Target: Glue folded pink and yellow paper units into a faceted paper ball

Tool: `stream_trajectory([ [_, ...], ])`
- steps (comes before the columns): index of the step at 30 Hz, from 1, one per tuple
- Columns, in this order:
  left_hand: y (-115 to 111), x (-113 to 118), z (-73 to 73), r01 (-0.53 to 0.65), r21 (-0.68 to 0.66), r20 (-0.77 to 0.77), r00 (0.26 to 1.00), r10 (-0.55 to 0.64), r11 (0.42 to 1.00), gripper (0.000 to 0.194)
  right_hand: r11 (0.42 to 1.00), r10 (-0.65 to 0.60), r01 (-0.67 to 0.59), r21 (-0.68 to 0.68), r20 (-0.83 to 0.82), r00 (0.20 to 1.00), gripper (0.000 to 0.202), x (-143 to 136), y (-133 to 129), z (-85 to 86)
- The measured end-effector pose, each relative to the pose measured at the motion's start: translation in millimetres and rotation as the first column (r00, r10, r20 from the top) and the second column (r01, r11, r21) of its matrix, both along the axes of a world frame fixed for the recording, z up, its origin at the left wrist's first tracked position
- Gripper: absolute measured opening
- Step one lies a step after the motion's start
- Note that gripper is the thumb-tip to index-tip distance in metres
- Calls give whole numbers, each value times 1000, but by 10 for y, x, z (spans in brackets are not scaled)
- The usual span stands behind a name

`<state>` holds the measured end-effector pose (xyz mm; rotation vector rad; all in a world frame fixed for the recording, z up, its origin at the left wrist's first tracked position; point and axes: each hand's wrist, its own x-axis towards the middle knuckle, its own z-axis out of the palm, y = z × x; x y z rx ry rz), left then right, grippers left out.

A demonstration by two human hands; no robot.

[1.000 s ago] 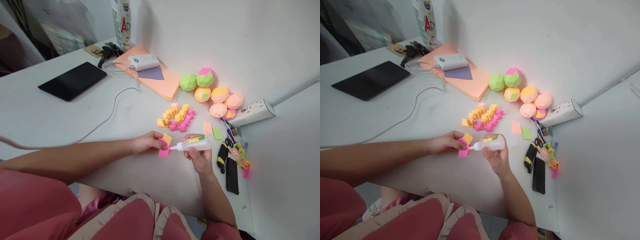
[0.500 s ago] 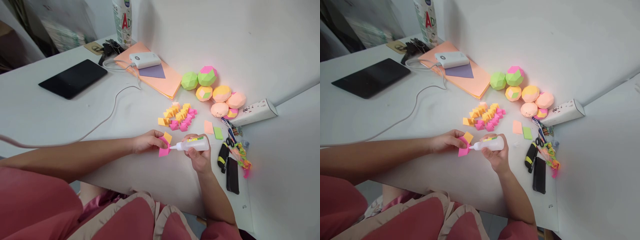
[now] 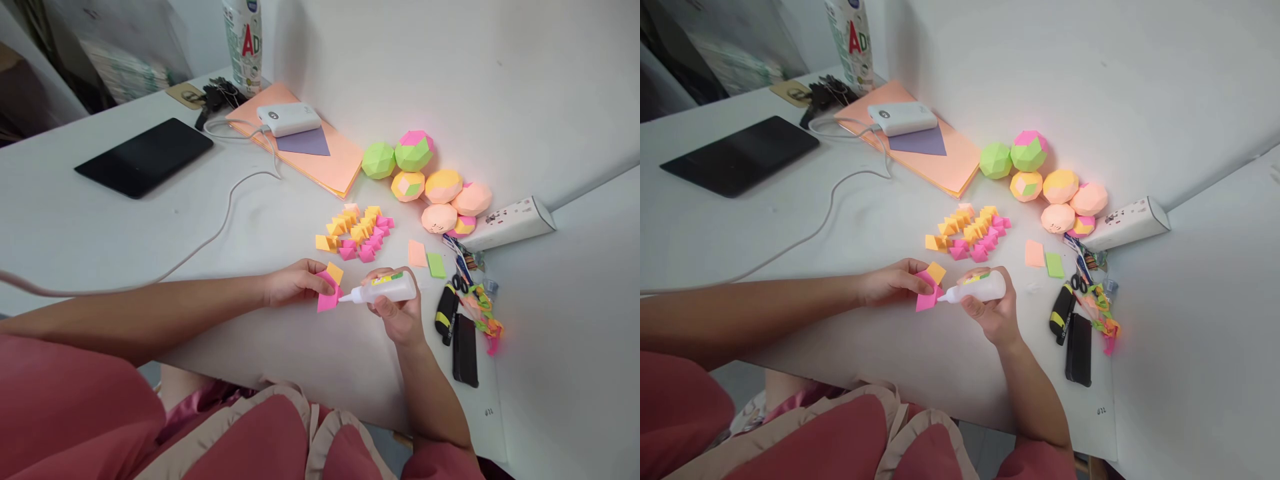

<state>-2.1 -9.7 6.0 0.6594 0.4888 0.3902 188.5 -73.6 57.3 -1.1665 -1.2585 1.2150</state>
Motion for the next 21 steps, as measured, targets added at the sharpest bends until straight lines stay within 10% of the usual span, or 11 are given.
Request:
stream_trajectory([
  [21,19,3,-45,48,41,76,996,-51,998,5,966,-26,-30,-258,-214,976,28,43,166,-119],
])
